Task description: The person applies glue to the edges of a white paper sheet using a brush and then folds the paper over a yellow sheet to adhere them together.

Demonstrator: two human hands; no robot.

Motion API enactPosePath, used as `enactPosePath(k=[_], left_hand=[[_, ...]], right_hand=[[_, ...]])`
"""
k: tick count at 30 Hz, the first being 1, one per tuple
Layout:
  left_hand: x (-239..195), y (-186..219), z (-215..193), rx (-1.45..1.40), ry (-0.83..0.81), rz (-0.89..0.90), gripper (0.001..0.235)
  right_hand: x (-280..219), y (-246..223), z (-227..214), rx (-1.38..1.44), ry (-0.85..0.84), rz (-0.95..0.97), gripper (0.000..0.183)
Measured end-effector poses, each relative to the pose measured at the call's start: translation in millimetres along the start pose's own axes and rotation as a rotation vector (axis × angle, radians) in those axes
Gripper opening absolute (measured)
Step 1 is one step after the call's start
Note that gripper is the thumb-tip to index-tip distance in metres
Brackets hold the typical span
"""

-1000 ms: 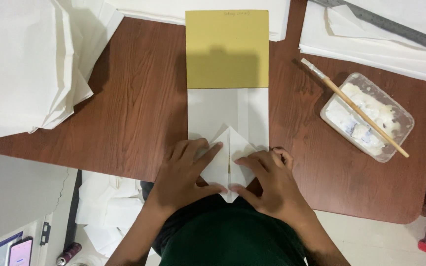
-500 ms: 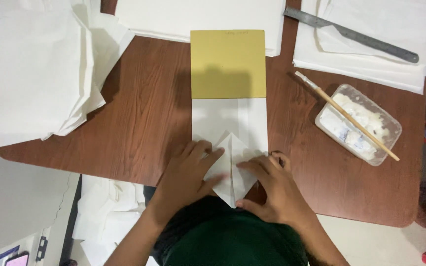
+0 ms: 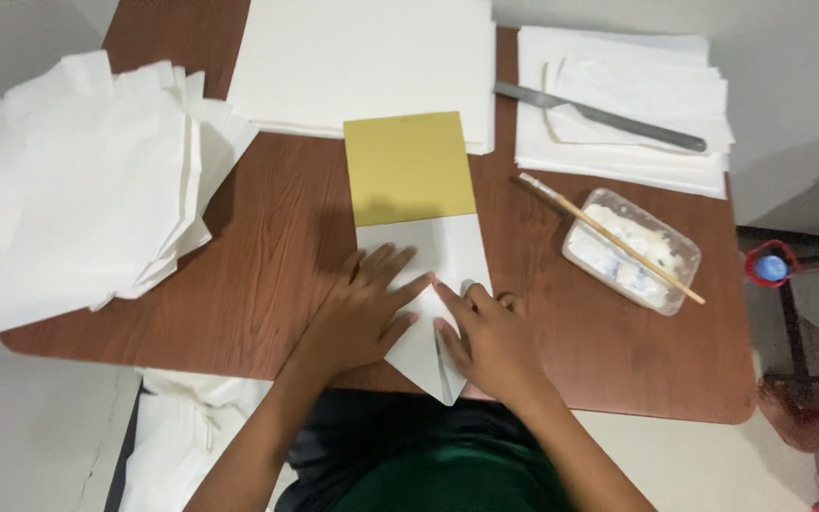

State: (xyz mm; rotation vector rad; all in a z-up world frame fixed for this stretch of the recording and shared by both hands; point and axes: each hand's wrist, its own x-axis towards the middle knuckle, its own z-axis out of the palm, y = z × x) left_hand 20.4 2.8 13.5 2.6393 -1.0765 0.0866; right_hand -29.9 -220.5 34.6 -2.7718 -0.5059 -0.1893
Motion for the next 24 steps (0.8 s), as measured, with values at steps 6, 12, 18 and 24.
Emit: enactPosePath(k=[6, 12, 18, 24], left_hand=[[-2, 0, 6, 0.053, 0.091, 0.056, 0.054], [5, 10, -6, 0.04, -0.011, -0.006, 0.051], [16, 21, -14, -0.025, -0.165, -0.1, 0.051], [54, 20, -4, 0.02, 0.063, -0.059, 0.056]], right_hand=[[-4, 17, -55, 0.401, -0.025, 0.145, 0.042], [-9, 122, -74, -0.241, 0.298, 0.303, 0.024], [7, 150, -82, -0.464, 0.05, 0.319, 0.035], [8, 182, -86, -0.375, 0.054, 0.214, 0.027]])
